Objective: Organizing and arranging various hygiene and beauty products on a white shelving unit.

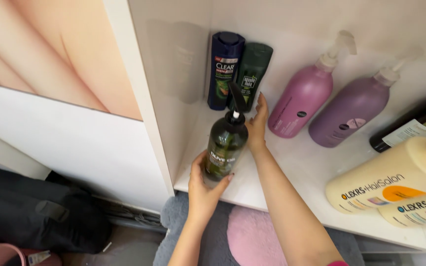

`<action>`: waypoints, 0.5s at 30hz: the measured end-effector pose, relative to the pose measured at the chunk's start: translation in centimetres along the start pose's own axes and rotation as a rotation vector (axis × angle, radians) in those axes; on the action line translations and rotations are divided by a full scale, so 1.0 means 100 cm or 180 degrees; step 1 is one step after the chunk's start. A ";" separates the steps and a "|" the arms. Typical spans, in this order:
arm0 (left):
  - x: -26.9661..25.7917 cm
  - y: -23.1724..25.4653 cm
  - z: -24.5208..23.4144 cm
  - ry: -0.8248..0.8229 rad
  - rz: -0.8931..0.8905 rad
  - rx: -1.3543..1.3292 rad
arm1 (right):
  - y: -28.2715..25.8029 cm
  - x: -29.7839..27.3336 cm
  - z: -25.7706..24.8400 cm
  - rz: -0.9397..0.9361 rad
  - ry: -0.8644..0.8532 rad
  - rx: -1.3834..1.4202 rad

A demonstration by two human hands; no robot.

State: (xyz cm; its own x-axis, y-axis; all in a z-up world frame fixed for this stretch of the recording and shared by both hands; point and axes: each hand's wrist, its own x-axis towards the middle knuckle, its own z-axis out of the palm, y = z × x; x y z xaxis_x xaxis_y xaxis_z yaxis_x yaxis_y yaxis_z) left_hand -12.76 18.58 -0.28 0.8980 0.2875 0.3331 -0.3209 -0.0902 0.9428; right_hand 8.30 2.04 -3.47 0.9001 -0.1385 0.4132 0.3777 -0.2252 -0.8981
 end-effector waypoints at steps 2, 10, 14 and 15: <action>0.000 -0.001 -0.001 -0.0065 -0.0074 -0.0112 | 0.024 0.016 0.007 -0.0247 0.0348 -0.0177; 0.003 0.003 0.001 -0.0056 -0.0208 0.0014 | 0.043 0.036 0.003 -0.0176 0.0526 -0.0813; 0.002 0.009 0.002 -0.0006 -0.0189 0.0170 | 0.035 0.033 0.002 0.0002 0.0471 -0.0764; 0.001 0.010 0.001 0.0004 -0.0180 0.0176 | 0.039 0.033 0.002 -0.0006 0.0465 -0.0752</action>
State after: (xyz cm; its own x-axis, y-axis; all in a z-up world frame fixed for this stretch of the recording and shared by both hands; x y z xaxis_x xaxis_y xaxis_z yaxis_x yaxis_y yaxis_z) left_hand -12.91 18.42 0.69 0.9138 0.2949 0.2793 -0.2525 -0.1264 0.9593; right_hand 12.81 0.86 -5.64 0.8519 -0.2717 0.4477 0.3028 -0.4419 -0.8444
